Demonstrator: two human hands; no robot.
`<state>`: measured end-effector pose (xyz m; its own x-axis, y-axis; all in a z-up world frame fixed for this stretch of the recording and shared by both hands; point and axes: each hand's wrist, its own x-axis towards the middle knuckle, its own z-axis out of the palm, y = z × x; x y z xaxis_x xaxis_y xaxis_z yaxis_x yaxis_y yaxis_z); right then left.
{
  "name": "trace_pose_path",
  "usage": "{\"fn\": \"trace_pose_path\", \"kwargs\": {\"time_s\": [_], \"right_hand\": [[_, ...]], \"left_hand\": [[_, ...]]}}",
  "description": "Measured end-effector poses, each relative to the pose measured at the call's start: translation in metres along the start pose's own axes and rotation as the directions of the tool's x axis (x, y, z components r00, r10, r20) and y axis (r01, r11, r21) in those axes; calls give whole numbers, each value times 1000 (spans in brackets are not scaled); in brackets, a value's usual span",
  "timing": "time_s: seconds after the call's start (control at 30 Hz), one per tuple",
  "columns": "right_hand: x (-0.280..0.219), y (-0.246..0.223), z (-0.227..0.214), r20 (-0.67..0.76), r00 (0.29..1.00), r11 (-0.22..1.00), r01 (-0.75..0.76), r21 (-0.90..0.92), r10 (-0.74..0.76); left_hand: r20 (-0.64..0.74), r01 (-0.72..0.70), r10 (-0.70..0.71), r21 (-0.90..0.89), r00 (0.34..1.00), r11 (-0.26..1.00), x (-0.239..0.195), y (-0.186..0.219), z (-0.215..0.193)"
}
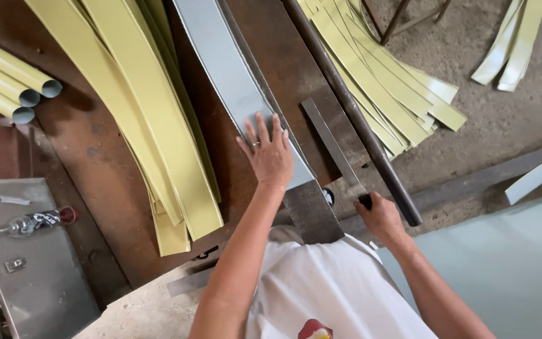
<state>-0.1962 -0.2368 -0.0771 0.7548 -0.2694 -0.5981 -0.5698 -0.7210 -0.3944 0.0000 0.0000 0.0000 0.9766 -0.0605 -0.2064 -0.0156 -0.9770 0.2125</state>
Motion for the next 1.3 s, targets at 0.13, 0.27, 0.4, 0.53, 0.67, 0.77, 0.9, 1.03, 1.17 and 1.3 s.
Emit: {"fn": "trace_pose_path", "kwargs": {"time_s": [0.13,0.27,0.4,0.53,0.67,0.77,0.9,1.03,1.17,1.3], "right_hand": [[6,6,2,-18,999,997,-48,-57,47],[7,-1,-2,-13,999,999,-39,-18,38],[-11,-18,-18,-34,996,997,-79,-6,78],[-54,-24,-58,52,979,977,-202,66,199],[-102,-21,-83,240,935,881,-332,338,260],[-142,-3,-80,349,872,776,-473,418,343],[-170,-3,-83,494,850,948,-286,139,184],[-185,32,-68,507,758,799,-566,201,410],[-198,38,-38,390,863,785,-473,399,322],[-185,2,-55,471,717,774,-624,106,514]], "left_hand": [[-47,-68,71,77,996,995,11,4,29],[-66,-115,124,133,990,984,27,8,24],[-74,-137,143,80,987,987,19,-1,30],[-56,-98,102,74,993,992,7,4,28],[-111,-122,133,104,985,987,8,-1,31],[-154,-131,148,114,977,985,4,-1,39],[-146,-85,101,111,984,990,4,1,38],[-134,-101,123,165,983,981,3,-3,37],[-159,-113,135,139,978,984,3,-6,38],[-134,-97,109,89,985,991,4,0,37]]}}
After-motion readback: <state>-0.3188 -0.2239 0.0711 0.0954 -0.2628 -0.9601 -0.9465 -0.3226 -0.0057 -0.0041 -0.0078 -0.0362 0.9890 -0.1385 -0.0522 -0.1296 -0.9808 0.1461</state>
